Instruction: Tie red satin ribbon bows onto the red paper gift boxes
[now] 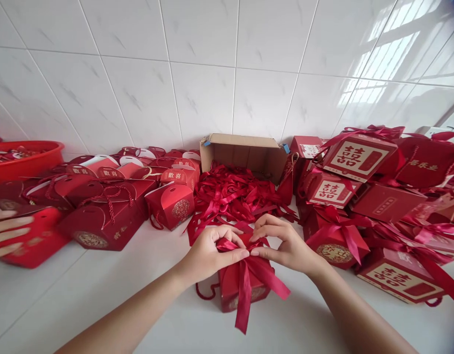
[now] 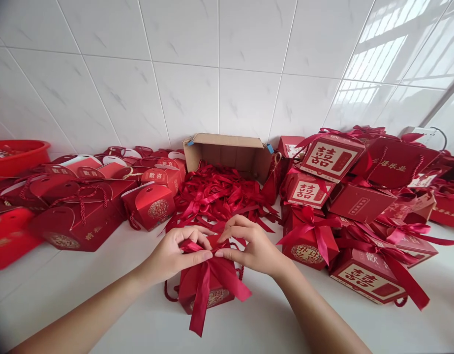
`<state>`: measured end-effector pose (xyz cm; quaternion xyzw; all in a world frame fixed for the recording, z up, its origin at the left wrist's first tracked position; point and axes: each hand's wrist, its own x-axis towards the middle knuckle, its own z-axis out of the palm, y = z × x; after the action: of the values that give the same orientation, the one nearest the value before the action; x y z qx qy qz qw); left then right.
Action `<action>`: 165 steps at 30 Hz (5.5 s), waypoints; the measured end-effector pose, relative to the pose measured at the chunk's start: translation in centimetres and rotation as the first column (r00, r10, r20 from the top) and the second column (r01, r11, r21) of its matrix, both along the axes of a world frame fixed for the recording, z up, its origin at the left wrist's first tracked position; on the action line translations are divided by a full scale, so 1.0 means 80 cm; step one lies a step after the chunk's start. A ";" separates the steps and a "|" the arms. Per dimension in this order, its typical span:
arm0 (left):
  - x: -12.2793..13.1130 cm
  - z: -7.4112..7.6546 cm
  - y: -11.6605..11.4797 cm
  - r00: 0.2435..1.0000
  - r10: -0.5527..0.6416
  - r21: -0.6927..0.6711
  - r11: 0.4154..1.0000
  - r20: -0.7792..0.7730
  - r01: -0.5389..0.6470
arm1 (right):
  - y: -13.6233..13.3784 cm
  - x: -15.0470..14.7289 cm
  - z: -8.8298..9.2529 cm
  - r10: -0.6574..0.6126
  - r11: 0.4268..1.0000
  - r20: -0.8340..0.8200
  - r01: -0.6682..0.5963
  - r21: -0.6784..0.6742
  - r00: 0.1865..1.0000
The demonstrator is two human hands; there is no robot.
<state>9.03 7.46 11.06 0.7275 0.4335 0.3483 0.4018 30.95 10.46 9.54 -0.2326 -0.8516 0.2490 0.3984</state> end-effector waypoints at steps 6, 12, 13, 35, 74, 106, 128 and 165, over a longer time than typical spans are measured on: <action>0.005 0.001 -0.002 0.999 0.032 -0.007 0.999 0.004 -0.032 | -0.004 -0.006 -0.007 -0.009 0.998 0.007 0.008 0.067 1.000; 0.008 -0.002 -0.003 0.999 0.053 0.011 0.999 -0.013 -0.053 | -0.007 -0.002 -0.009 -0.067 0.979 0.033 0.059 0.194 0.997; 0.008 -0.003 -0.003 0.999 0.047 0.018 0.999 -0.017 -0.046 | -0.007 -0.001 -0.009 -0.065 0.977 0.031 0.058 0.205 0.997; 0.012 0.007 -0.006 0.993 0.070 -0.070 0.995 0.096 -0.064 | -0.010 -0.001 -0.002 -0.014 0.981 0.001 0.014 0.195 1.000; 0.005 0.001 -0.001 0.997 0.073 -0.061 0.996 0.032 -0.071 | 0.007 0.006 -0.002 0.003 0.995 -0.065 0.003 0.100 0.998; 0.001 -0.001 0.008 0.996 -0.041 -0.006 0.999 0.074 0.042 | 0.002 -0.002 -0.007 -0.009 0.998 -0.141 0.017 0.053 0.990; -0.014 -0.018 0.012 0.891 -0.031 -0.040 0.998 0.453 0.055 | -0.089 0.018 -0.018 -0.208 0.975 -0.053 0.202 -0.097 0.977; -0.002 -0.022 0.005 0.921 0.065 -0.144 0.990 0.383 -0.010 | -0.036 0.256 -0.065 -0.896 0.018 -0.444 0.994 -0.106 -0.031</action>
<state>8.87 7.87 9.27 0.6063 0.3827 0.4614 0.5225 51.40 7.61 4.34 -0.6478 -0.3741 -0.1631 0.6433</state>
